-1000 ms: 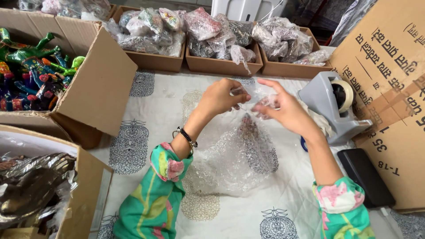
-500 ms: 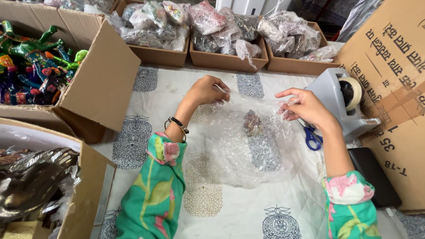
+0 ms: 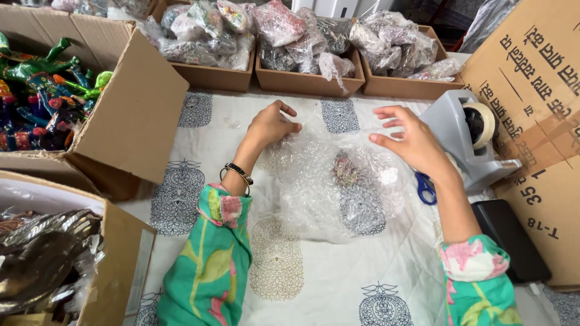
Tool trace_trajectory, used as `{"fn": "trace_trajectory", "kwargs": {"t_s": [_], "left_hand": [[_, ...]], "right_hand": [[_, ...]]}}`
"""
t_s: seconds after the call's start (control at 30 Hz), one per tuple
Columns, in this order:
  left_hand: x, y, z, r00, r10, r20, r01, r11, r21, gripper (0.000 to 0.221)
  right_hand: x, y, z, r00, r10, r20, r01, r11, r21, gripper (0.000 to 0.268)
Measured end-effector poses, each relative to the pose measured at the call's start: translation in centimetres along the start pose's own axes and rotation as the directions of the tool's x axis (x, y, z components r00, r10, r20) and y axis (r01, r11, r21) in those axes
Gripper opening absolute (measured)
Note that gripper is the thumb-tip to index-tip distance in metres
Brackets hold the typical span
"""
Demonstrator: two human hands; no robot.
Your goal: The person wraps small colorful figurines in bubble wrap at a table, folding the plastic around each item and placing the wrapped pieces into cardboard boxes. They tear pieces of bubble wrap, use scissors to cut the wrap, and reach into a box to pick the next unwrapped figurine.
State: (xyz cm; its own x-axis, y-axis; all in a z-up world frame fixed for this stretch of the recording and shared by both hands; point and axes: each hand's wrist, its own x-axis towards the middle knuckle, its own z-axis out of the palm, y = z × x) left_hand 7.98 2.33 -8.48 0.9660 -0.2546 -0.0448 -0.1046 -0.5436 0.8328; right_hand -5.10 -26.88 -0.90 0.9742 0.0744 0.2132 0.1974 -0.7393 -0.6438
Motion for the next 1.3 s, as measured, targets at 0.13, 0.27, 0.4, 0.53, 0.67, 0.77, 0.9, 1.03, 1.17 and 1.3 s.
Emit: {"fn": "trace_trajectory", "kwargs": {"t_s": [0.13, 0.27, 0.4, 0.53, 0.67, 0.77, 0.9, 1.03, 1.17, 1.3], "left_hand": [[0.6, -0.5, 0.6, 1.0, 0.025, -0.007, -0.026, 0.999, -0.032, 0.043], [1.4, -0.7, 1.2, 0.98, 0.193, -0.049, -0.194, 0.981, -0.023, 0.023], [0.5, 1.7, 0.7, 0.943, 0.333, -0.016, -0.333, 0.939, -0.09, 0.018], [0.1, 2.9, 0.9, 0.909, 0.415, 0.05, -0.389, 0.883, -0.263, 0.018], [-1.1, 4.6, 0.0, 0.864, 0.5, 0.057, -0.42, 0.778, -0.467, 0.027], [-2.2, 5.7, -1.0, 0.885, 0.463, 0.05, -0.404, 0.816, -0.414, 0.029], [-2.8, 6.1, -1.8, 0.917, 0.399, -0.004, -0.386, 0.883, -0.268, 0.029], [-3.5, 5.0, -0.9, 0.931, 0.364, -0.042, -0.366, 0.927, -0.083, 0.025], [-6.4, 8.5, -1.4, 0.577, 0.675, -0.46, -0.481, 0.736, 0.476, 0.055], [-9.2, 11.0, -1.2, 0.743, 0.591, 0.315, -0.656, 0.736, 0.168, 0.038]], "right_hand": [[-0.5, -1.1, -0.2, 0.979, -0.131, 0.158, 0.14, 0.989, -0.047, 0.051], [-0.7, -2.8, 0.4, 0.955, -0.227, 0.19, 0.25, 0.962, -0.108, 0.047], [-0.9, -4.2, 1.5, 0.971, -0.221, 0.089, 0.232, 0.962, -0.143, 0.057], [-0.6, -3.1, 2.4, 0.97, -0.232, 0.078, 0.239, 0.966, -0.101, 0.066], [0.1, -0.9, 2.4, 0.983, -0.177, 0.055, 0.178, 0.984, -0.013, 0.05], [0.5, 1.1, 1.8, 0.98, -0.199, 0.024, 0.191, 0.965, 0.18, 0.031], [0.3, -0.1, 0.8, 0.996, -0.071, 0.06, 0.027, 0.839, 0.544, 0.027], [0.8, 0.8, 2.5, 0.979, 0.101, 0.177, -0.187, 0.792, 0.582, 0.025], [1.4, 2.9, 3.6, 0.974, 0.127, 0.189, -0.203, 0.861, 0.465, 0.02], [0.3, 0.3, 2.7, 0.984, 0.14, 0.107, -0.151, 0.982, 0.11, 0.02]]}}
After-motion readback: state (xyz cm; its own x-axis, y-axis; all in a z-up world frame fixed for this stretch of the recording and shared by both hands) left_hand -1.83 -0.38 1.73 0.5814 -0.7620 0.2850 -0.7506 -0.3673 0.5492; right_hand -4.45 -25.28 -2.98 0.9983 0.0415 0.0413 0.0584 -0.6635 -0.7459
